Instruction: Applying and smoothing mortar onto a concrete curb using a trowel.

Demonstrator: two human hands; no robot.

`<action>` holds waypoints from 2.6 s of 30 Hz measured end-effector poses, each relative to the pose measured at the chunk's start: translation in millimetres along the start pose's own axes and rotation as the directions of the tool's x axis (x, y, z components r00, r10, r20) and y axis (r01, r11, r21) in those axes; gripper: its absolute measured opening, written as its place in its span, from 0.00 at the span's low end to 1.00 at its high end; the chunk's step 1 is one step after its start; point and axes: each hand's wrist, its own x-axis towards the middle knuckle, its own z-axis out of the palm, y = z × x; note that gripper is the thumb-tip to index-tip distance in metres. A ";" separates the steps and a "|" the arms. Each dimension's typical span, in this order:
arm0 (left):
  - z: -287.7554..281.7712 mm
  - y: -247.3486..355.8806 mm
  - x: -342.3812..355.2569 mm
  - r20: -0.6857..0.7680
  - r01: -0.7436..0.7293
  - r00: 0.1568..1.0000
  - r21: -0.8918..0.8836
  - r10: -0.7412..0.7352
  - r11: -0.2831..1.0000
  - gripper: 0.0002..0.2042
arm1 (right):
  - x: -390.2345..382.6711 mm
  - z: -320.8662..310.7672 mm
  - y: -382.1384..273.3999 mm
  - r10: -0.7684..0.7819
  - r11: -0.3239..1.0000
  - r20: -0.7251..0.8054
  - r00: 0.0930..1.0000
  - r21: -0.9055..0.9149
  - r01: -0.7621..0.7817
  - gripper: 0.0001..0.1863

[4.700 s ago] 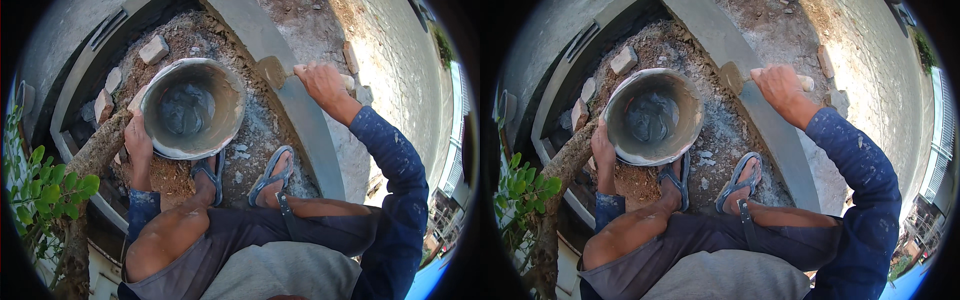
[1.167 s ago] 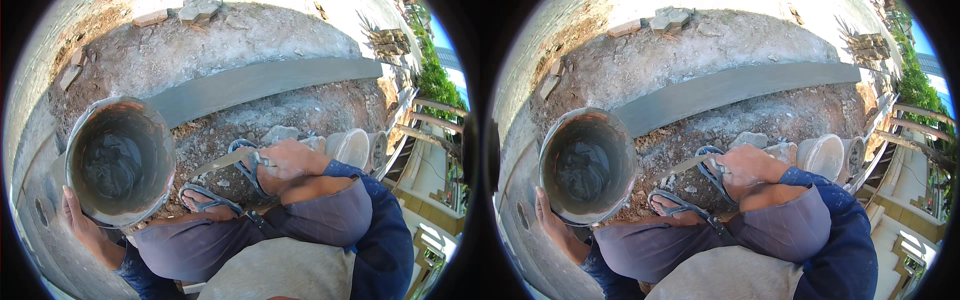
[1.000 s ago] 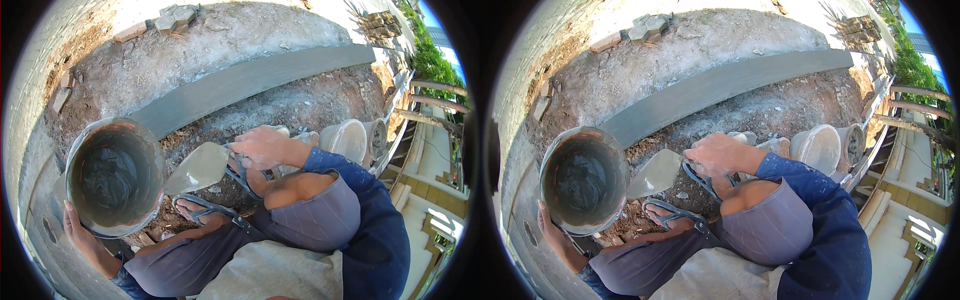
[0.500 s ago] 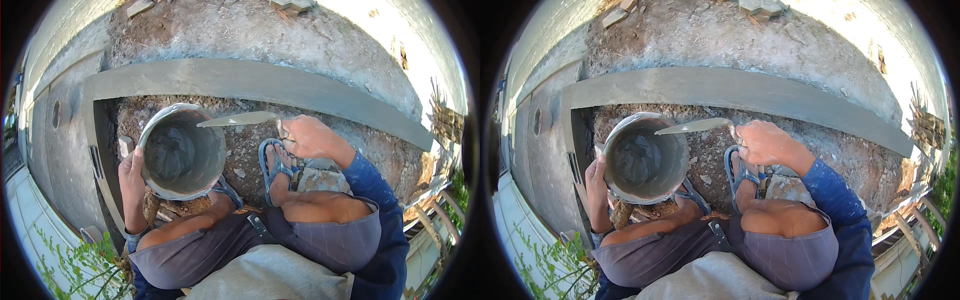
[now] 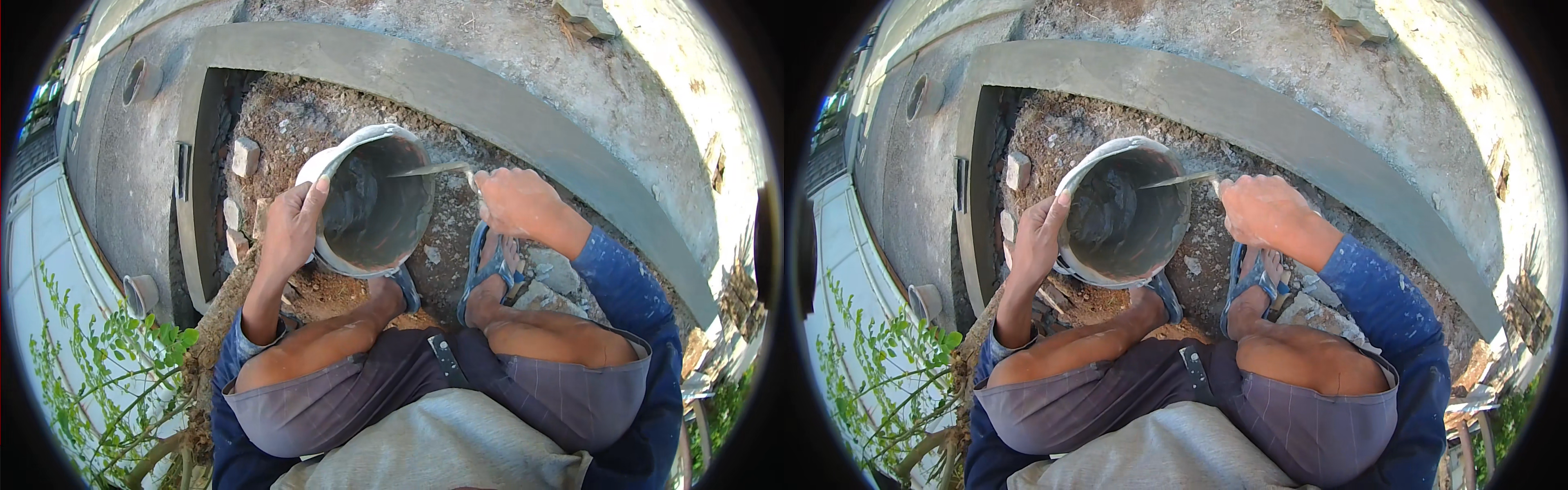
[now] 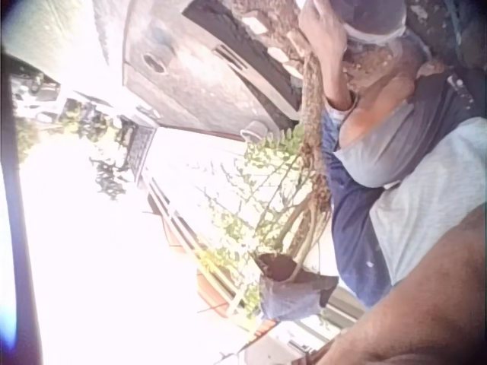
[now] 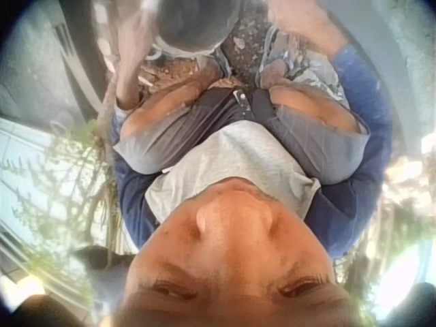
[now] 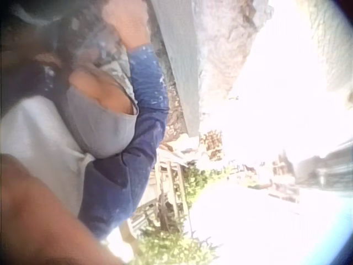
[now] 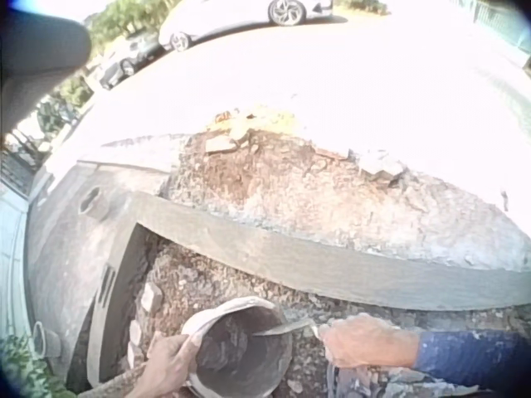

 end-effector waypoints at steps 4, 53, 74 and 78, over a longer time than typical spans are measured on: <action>4.8 17.7 -2.4 0.013 0.004 1.000 0.061 -0.005 0.998 0.26 | 18.0 10.9 -15.7 -0.083 0.997 -0.068 0.994 -0.016 0.082 0.12; -22.5 -68.1 -13.5 -0.233 0.046 0.958 -0.457 -0.169 0.888 0.22 | -84.2 -23.5 85.8 0.327 0.943 0.221 0.919 -0.147 -0.300 0.12; -19.2 -83.0 -22.9 -0.264 -0.015 0.950 -0.569 -0.165 0.823 0.24 | -53.2 -60.4 59.5 0.347 0.923 0.369 0.862 -0.298 -0.244 0.13; -20.6 -92.3 -20.7 -0.260 -0.045 0.958 -0.547 -0.118 0.836 0.24 | -3.8 -60.5 43.7 0.225 0.884 0.355 0.907 -0.466 -0.037 0.15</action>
